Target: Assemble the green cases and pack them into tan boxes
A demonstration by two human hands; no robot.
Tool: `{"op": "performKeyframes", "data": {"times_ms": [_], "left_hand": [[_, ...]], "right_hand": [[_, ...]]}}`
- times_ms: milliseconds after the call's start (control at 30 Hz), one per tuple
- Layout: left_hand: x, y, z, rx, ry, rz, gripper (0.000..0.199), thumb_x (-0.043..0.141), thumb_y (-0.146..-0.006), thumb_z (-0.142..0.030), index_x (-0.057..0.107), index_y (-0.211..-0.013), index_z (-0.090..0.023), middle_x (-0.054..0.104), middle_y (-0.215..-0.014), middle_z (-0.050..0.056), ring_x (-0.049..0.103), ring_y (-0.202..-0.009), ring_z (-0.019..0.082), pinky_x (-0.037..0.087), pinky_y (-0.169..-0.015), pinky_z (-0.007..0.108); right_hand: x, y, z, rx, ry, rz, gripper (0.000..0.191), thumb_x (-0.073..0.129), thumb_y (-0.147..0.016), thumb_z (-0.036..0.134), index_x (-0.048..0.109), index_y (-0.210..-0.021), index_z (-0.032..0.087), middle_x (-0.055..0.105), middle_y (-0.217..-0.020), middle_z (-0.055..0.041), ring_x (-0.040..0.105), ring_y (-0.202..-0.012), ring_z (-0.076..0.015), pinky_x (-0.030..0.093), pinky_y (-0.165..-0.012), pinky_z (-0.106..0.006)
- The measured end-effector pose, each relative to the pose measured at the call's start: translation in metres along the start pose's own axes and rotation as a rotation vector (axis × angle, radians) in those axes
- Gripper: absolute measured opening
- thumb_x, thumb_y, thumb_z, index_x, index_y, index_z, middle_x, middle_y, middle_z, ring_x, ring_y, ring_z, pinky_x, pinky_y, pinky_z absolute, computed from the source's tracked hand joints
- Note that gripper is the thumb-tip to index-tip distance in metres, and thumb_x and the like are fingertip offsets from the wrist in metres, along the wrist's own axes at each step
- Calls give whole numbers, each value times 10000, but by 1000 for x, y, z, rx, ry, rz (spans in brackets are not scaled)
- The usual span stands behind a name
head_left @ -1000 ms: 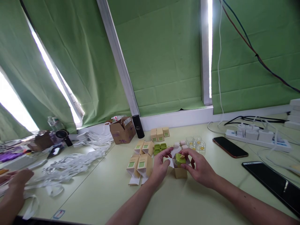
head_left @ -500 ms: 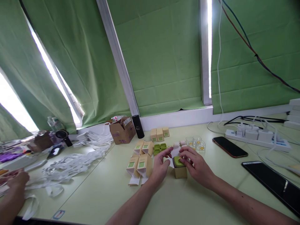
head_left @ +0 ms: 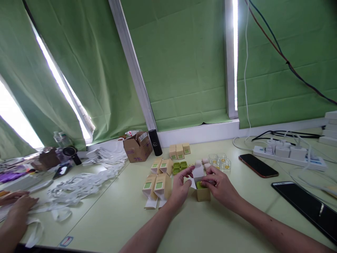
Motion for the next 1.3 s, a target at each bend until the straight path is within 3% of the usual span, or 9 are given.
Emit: {"op": "performKeyframes", "data": {"times_ms": [300, 500, 667, 867, 1067, 1300], "left_hand": [[1, 2, -3, -4, 17, 13, 579, 603, -703, -139, 755, -1262, -154, 757, -1117, 98, 643, -1022, 243, 512, -991, 399], [1, 2, -4, -14, 30, 11, 542, 636, -728, -150, 755, -1257, -148, 758, -1169, 114, 648, -1037, 250, 523, -985, 395], [1, 2, -4, -22, 56, 16, 495, 670, -777, -213, 755, -1260, -143, 763, -1194, 129, 654, -1051, 259, 519, -1007, 415], [1, 3, -3, -39, 97, 25, 457, 649, -824, -259, 750, -1254, -141, 741, -1290, 146, 648, -1136, 281, 489, -1060, 443], [4, 2, -6, 28, 17, 33, 459, 652, -765, -186, 713, -1219, -152, 736, -1160, 117, 631, -1063, 248, 485, -985, 384], [9, 1, -7, 54, -10, 65, 368, 718, -828, -286, 640, -1168, -167, 677, -1070, 92, 601, -976, 218, 458, -904, 339]], "right_hand": [[-2, 0, 3, -62, 22, 28, 274, 582, -965, 263, 797, -796, 252, 560, -891, -59, 596, -812, -226, 536, -708, -383], [-11, 0, -2, 15, -197, -147, 339, 491, -1046, 434, 758, -986, 235, 649, -1027, -102, 639, -898, -248, 575, -713, -376], [-11, -3, -23, 154, -356, -250, 328, 571, -987, 525, 708, -1030, 230, 661, -1098, -100, 639, -887, -239, 603, -664, -365], [2, -3, -48, 315, -443, -188, 372, 664, -877, 512, 653, -1108, 221, 667, -1069, -84, 638, -874, -231, 582, -580, -326], [5, -3, -44, 319, -480, -146, 405, 677, -826, 505, 629, -1121, 231, 587, -878, -22, 607, -820, -215, 552, -543, -300], [6, -3, -39, 318, -487, -116, 421, 681, -814, 514, 601, -1131, 249, 558, -881, -16, 600, -830, -216, 545, -526, -290]]}}
Point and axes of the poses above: each hand's wrist, its own y-axis away from the middle knuckle, its own x-axis out of the palm, z = x × y, the point moved 4 cm from there along -y, towards the middle knuckle
